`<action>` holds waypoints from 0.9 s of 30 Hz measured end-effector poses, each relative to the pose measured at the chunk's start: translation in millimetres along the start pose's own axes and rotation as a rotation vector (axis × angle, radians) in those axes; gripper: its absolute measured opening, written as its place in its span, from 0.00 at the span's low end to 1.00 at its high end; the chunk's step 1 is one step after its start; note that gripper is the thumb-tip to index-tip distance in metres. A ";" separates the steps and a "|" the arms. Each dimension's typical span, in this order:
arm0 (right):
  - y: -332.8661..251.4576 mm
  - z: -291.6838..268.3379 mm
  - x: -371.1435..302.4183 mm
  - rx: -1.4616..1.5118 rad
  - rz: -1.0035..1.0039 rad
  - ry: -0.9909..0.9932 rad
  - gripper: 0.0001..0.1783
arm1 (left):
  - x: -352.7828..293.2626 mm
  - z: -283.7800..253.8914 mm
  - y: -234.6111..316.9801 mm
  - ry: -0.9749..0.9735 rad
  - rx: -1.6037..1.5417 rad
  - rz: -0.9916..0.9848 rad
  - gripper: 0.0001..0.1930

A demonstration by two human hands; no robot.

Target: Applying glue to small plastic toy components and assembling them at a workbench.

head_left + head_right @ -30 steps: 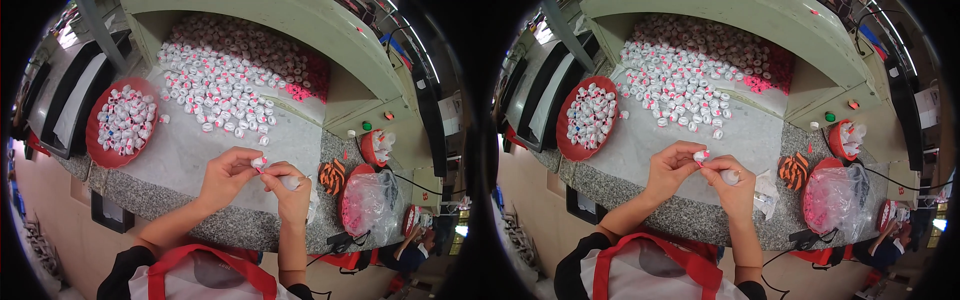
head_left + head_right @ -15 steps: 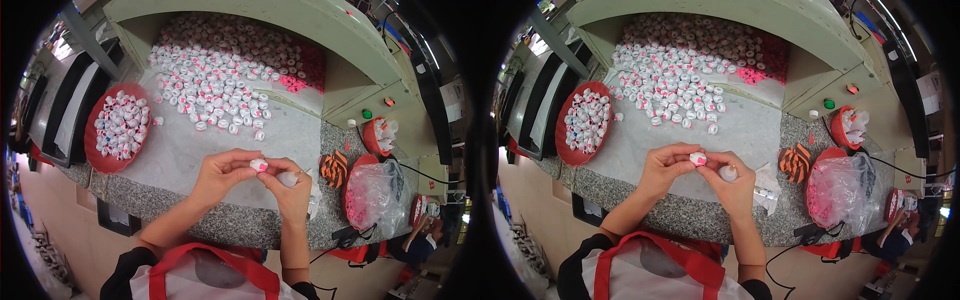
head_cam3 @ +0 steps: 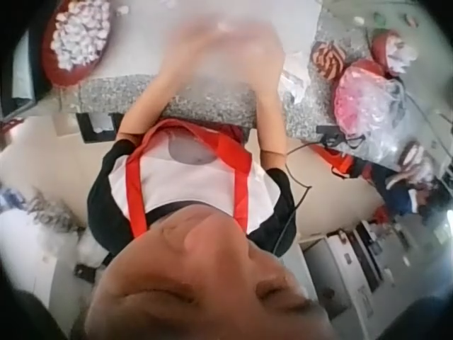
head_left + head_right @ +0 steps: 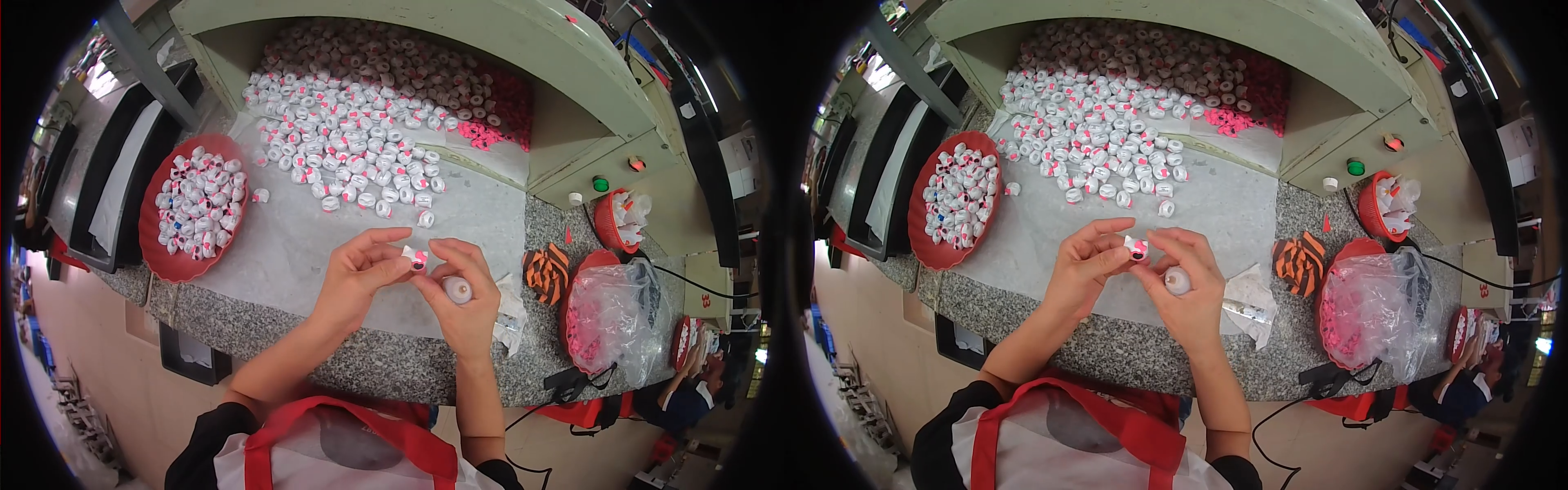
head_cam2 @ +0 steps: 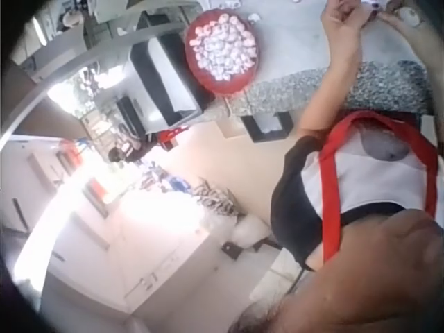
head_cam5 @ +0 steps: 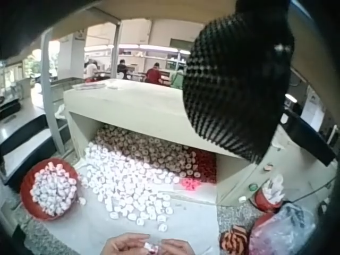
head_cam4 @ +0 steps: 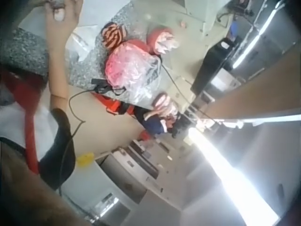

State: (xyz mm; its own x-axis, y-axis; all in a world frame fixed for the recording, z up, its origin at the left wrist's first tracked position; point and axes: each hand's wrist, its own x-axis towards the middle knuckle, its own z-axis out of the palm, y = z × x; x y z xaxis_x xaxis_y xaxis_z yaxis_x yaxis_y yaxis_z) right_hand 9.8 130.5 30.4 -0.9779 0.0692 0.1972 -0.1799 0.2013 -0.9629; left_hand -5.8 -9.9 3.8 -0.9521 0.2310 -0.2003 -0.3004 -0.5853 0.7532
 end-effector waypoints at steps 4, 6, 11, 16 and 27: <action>11.3 -3.6 -0.5 0.003 -0.135 -0.021 0.15 | -5.8 5.8 5.4 -0.042 0.092 0.070 0.18; 13.6 -12.0 2.6 0.161 -0.156 -0.098 0.12 | -8.0 5.9 9.3 -0.207 0.282 0.222 0.17; 18.3 -20.7 1.6 0.395 0.057 -0.193 0.10 | -10.7 2.2 6.8 -0.253 0.442 0.223 0.14; 14.8 -16.0 1.1 0.469 0.201 -0.188 0.09 | -9.9 4.4 7.7 -0.234 0.406 0.203 0.14; 20.9 11.5 3.7 0.468 0.188 -0.172 0.08 | -14.3 -8.3 18.0 -0.131 0.276 0.130 0.10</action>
State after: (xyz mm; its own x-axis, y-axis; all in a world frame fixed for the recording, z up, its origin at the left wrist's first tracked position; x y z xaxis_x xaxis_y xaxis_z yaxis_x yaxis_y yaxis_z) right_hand 1.2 123.7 8.9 -0.9941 -0.1067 0.0184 0.0100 -0.2592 -0.9658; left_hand 2.0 -30.2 15.0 -0.9606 0.2770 -0.0228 -0.1336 -0.3881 0.9119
